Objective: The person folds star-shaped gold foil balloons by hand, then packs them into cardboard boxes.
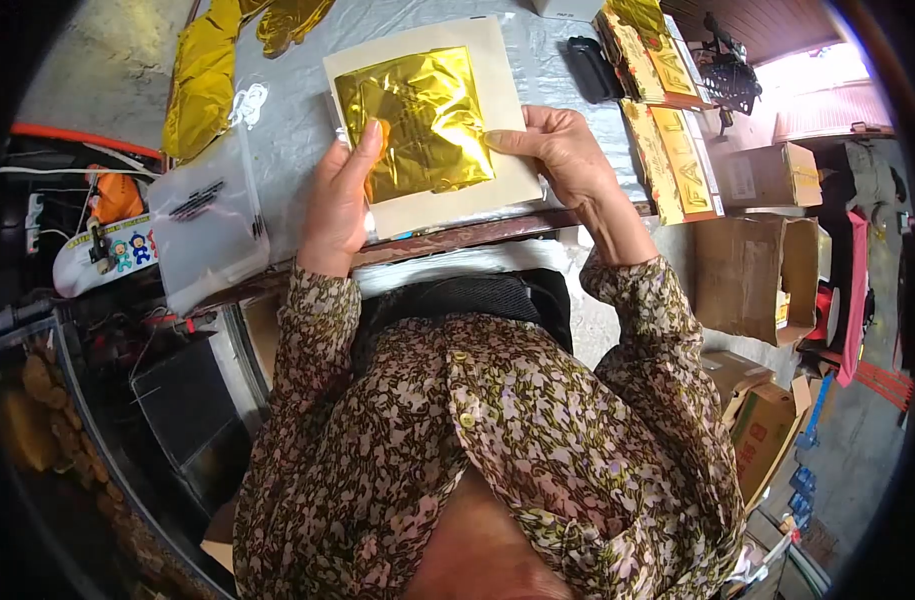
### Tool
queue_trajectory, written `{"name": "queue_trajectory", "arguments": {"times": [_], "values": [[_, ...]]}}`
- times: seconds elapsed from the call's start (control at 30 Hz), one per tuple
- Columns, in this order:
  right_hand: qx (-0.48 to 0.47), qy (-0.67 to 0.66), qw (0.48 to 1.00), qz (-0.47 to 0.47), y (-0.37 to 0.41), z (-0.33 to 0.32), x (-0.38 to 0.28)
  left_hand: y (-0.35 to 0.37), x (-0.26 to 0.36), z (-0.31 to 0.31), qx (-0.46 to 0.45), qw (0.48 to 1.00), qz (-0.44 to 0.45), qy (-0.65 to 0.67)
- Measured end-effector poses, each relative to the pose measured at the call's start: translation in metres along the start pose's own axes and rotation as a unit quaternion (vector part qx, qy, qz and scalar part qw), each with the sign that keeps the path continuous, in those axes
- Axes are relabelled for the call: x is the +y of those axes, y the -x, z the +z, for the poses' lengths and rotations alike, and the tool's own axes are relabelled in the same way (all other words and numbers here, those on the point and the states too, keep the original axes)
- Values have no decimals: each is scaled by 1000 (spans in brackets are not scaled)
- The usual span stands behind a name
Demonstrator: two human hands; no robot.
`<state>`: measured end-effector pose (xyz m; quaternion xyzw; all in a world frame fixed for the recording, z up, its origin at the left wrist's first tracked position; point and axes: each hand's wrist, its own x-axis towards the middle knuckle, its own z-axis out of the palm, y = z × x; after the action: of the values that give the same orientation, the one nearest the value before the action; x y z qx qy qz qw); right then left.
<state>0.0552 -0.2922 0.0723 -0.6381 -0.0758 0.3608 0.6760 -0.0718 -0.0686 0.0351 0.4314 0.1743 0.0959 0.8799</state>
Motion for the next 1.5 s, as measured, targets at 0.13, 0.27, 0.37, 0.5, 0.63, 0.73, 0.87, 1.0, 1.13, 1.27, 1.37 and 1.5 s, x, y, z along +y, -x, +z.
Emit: {"name": "queue_trajectory", "arguments": {"times": [0.13, 0.27, 0.37, 0.5, 0.63, 0.73, 0.87, 1.0, 1.13, 1.27, 1.37, 1.5], "values": [[-13, 3, 1000, -11, -9, 1, 1, 7, 6, 7, -31, 997, 9, -63], [54, 128, 982, -131, -8, 10, -5, 2, 6, 0, -9, 998, -5, -63], [148, 251, 906, -308, -11, 10, -5, 2, 5, 1, 0, 998, 14, -56], [39, 239, 940, -241, -17, 3, -4, 0, 3, 0, 3, 998, 21, -56], [-42, 178, 964, -193, -27, 1, -2, 2, 5, 6, -13, 996, 33, -83], [10, 211, 960, -183, -30, 9, -4, 1, 4, 0, -18, 997, 25, -76], [24, 250, 949, -189, -37, 19, -7, -5, 5, -9, -4, 996, 36, -81], [-8, 179, 969, -170, -50, 27, -5, -10, 5, -18, -20, 999, 20, -38], [-19, 109, 984, -142, -63, 29, 3, -10, 9, -21, 0, 997, 26, -71], [-49, 88, 985, -143, -88, 17, 20, -13, 17, -33, -51, 997, 5, -60], [-36, 144, 978, -145, -92, 21, 19, -16, 14, -42, -57, 994, 16, -87], [13, 360, 899, -248, -109, 14, 36, -17, 6, -41, -4, 956, 143, -257]]}}
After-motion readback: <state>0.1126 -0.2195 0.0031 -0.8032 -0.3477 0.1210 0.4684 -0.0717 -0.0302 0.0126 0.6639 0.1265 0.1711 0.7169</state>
